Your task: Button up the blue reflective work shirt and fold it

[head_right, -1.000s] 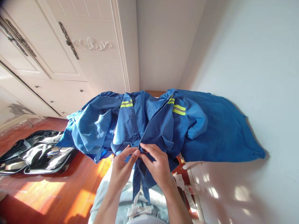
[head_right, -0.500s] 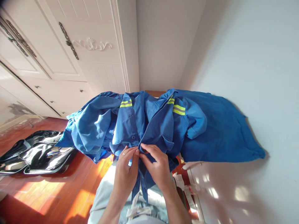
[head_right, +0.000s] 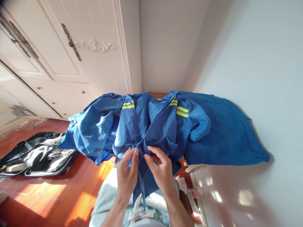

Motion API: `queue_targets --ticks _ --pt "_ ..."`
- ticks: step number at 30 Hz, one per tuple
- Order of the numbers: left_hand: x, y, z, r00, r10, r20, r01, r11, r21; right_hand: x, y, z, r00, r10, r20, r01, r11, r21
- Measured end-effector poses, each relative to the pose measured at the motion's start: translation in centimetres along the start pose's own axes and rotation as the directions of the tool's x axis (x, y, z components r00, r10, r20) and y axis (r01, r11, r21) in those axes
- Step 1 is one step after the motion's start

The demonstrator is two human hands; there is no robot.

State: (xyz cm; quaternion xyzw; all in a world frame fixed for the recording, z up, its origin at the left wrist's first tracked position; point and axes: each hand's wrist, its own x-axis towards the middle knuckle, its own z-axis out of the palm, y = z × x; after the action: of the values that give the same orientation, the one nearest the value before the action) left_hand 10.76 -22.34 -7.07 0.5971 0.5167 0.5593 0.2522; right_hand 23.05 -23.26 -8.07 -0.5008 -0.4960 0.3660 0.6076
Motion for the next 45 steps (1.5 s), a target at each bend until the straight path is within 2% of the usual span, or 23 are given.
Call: queue_targets --ticks 3,7,13,21,27,30,34,40,45 --pt "0.0 0.1 0.0 1.000 0.008 -0.003 -0.008 1.000 -0.016 0.0 -0.4 0.0 0.998 -0.027 0.049 0.027 1.000 -0.012" --pt "0.0 0.2 -0.1 1.000 0.009 0.007 -0.009 1.000 -0.028 0.2 -1.0 0.1 0.990 -0.070 0.122 0.091 0.980 -0.177" --pt "-0.4 -0.1 0.4 1.000 0.000 -0.028 -0.001 1.000 -0.027 0.2 -1.7 0.3 0.988 -0.083 0.130 0.120 0.942 -0.312" --pt "-0.8 -0.1 0.9 0.997 0.057 -0.049 -0.056 0.998 0.007 0.5 -1.8 0.6 0.979 -0.167 0.115 0.202 0.848 -0.490" --pt "-0.8 -0.6 0.9 0.991 0.128 -0.047 -0.127 0.991 0.037 0.4 -1.2 0.4 0.956 -0.236 0.176 0.295 0.746 -0.597" --pt "-0.6 -0.5 0.8 0.987 0.160 -0.032 -0.158 0.986 0.059 0.3 -1.2 0.4 0.950 -0.255 0.182 0.313 0.749 -0.584" --pt "-0.4 -0.1 0.4 0.984 0.179 -0.016 -0.178 0.982 0.063 0.4 -1.3 0.3 0.963 -0.218 0.160 0.270 0.796 -0.542" --pt "0.0 0.1 -0.6 0.992 0.115 0.054 -0.118 0.991 0.067 0.5 -1.4 0.2 0.979 -0.146 0.142 0.199 0.841 -0.503" --pt "0.4 -0.4 -1.3 0.984 0.127 0.122 -0.135 0.989 0.055 0.5 -1.4 0.2 0.980 -0.137 0.146 0.191 0.855 -0.482"
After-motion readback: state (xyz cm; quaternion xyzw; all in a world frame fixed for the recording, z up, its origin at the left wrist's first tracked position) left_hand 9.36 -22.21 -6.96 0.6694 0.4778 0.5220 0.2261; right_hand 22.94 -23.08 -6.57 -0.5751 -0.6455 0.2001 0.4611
